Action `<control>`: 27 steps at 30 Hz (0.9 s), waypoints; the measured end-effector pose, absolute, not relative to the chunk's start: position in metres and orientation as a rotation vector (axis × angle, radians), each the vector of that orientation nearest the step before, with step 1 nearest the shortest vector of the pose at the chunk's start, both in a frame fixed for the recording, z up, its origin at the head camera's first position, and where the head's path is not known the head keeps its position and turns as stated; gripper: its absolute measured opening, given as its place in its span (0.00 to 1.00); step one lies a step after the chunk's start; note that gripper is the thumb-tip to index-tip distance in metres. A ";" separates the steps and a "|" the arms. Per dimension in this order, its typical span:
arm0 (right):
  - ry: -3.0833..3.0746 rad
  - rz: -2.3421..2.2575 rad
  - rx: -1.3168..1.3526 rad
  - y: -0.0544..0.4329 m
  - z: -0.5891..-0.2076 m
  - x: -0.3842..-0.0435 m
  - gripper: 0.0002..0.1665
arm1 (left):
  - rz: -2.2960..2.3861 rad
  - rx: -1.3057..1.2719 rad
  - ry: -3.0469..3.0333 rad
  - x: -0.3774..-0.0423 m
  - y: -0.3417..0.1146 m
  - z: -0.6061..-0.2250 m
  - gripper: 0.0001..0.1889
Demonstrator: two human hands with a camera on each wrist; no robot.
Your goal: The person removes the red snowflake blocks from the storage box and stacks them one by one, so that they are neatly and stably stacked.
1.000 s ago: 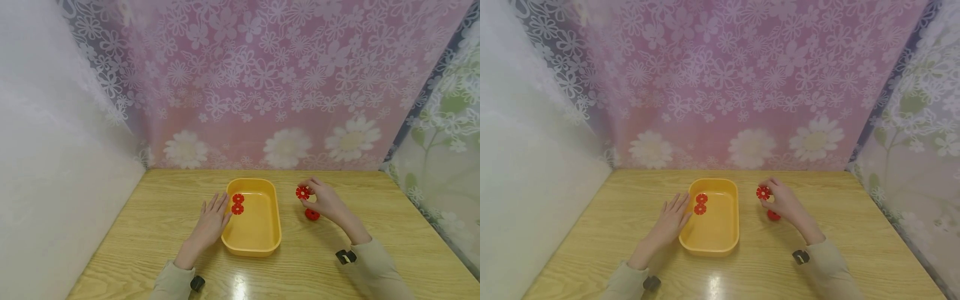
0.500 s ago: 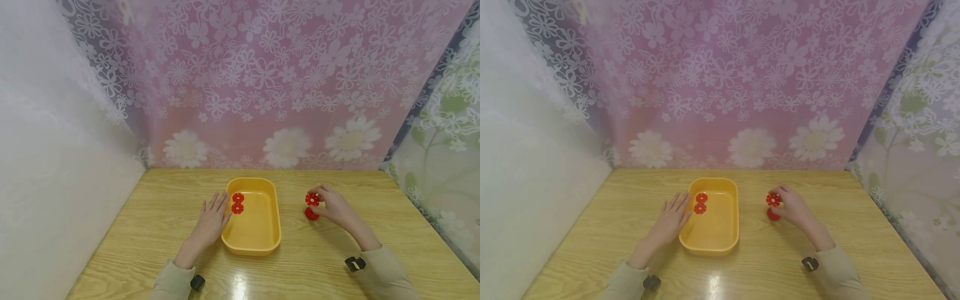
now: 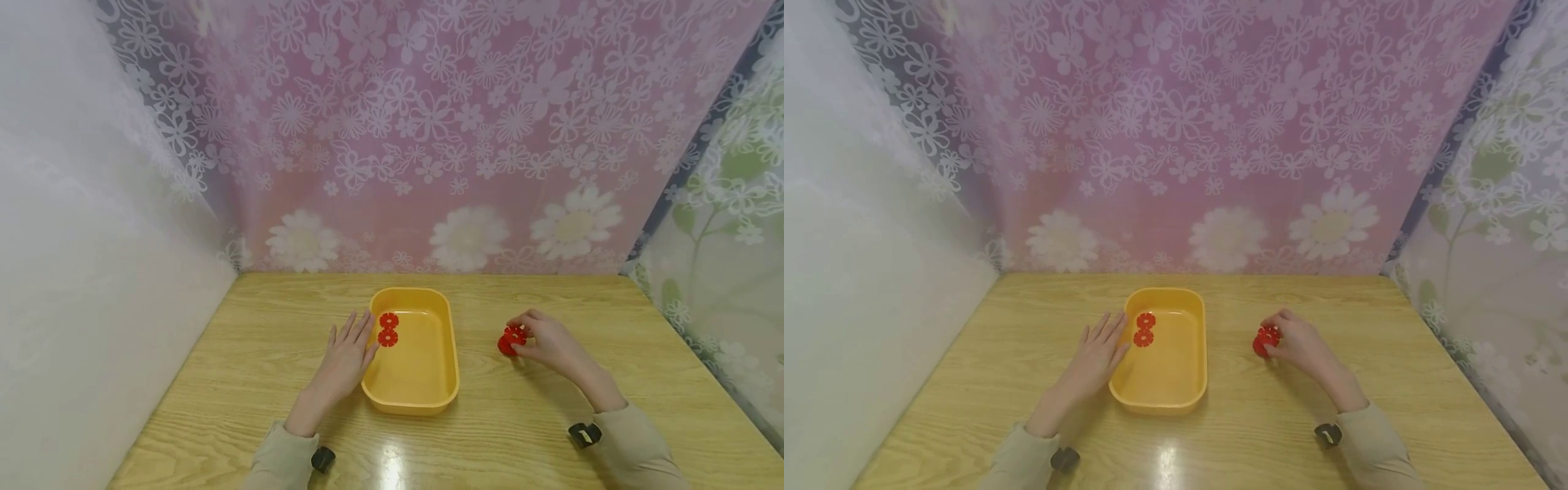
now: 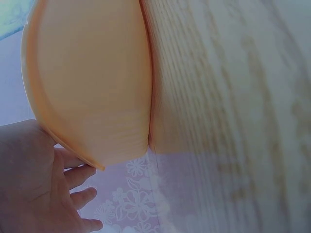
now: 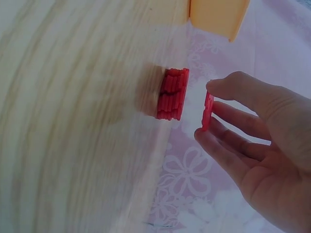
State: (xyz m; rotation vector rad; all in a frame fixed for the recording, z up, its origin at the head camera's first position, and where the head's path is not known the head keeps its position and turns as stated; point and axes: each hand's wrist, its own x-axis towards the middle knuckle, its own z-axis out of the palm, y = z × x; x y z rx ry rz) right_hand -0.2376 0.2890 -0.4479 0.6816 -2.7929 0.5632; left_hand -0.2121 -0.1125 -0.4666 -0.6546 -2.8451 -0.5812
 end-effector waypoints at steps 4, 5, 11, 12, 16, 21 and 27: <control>-2.811 0.544 0.709 0.288 -0.450 -0.238 0.19 | -0.592 -0.647 -2.849 -0.214 -0.112 -0.467 0.31; -2.818 0.533 0.714 0.288 -0.451 -0.238 0.19 | -0.596 -0.646 -2.851 -0.214 -0.112 -0.467 0.31; -2.861 0.483 0.740 0.286 -0.453 -0.238 0.19 | -0.582 -0.647 -2.866 -0.213 -0.113 -0.467 0.32; -2.864 0.477 0.743 0.286 -0.454 -0.238 0.19 | -0.581 -0.647 -2.865 -0.213 -0.113 -0.467 0.32; -2.874 0.440 0.734 0.285 -0.455 -0.238 0.19 | -0.592 -0.649 -2.860 -0.213 -0.112 -0.467 0.31; -2.868 0.405 0.738 0.284 -0.453 -0.238 0.18 | -0.593 -0.649 -2.861 -0.213 -0.112 -0.466 0.31; -2.839 0.398 0.780 0.286 -0.455 -0.239 0.18 | -0.599 -0.648 -2.855 -0.212 -0.112 -0.465 0.31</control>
